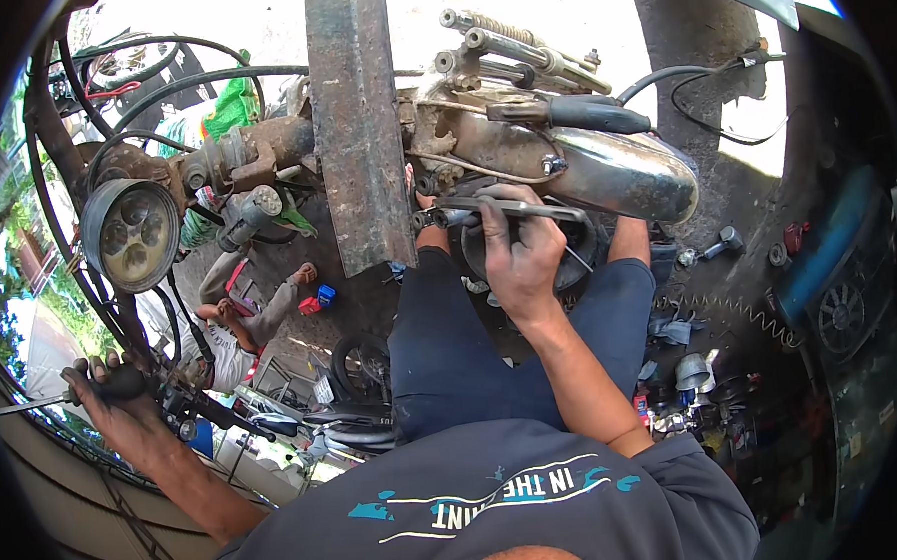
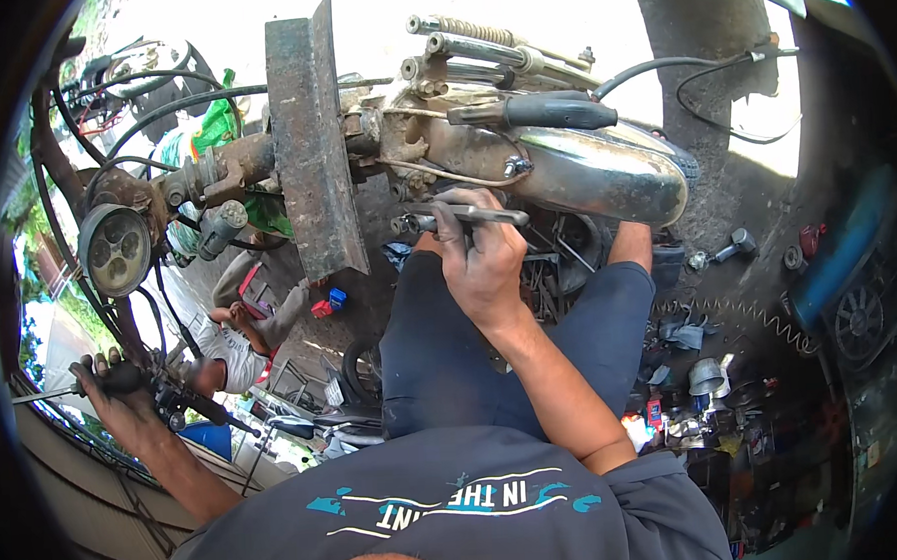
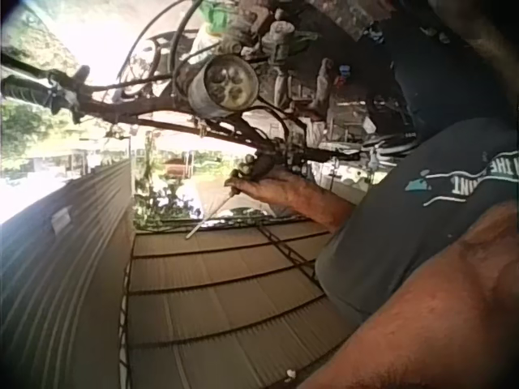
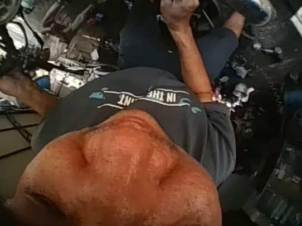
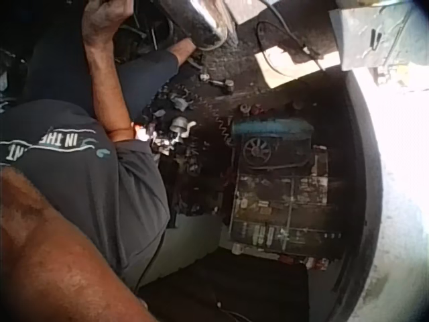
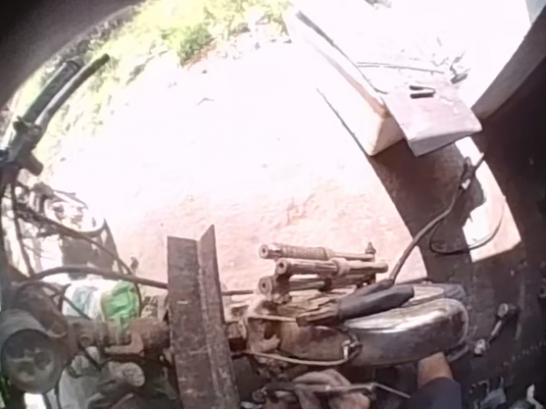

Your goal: Welding and repairing parts on a motorcycle frame.

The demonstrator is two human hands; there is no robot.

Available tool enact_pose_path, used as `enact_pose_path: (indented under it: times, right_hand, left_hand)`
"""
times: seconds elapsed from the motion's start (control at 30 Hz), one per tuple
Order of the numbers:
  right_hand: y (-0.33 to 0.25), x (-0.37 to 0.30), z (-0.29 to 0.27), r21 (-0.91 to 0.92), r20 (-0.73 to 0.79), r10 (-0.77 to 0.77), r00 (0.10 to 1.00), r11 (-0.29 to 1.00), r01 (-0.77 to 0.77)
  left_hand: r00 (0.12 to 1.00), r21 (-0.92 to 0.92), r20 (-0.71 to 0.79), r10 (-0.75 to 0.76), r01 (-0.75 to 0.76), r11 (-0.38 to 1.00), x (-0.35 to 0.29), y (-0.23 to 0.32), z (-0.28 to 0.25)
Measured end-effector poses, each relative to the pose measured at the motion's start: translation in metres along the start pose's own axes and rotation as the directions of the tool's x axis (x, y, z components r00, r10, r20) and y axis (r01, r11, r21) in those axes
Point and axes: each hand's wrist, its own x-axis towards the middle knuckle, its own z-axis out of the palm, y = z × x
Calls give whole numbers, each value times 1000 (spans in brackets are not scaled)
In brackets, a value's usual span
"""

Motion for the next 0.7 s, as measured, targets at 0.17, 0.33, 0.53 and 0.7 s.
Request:
enact_pose_path:
  times: [0.17,0.33,0.53,0.7]
  right_hand:
    - [6,-6,-7,31,-51,6,999,1000,-5]
    - [-7,6,-16,-47,-125,-27,992,999,22]
    - [15,-2,-3,-145,128,-37,991,988,56]
    - [1,0,-2,-42,-62,-38,997,998,36]
  left_hand:
    - [995,34,-97,19,-16,999,-6,3,10]
    - [997,38,-71,25,-22,999,-2,-4,2]
    - [995,68,-95,9,-3,998,-11,1,15]
    - [997,83,-72,22,-16,996,-6,5,7]
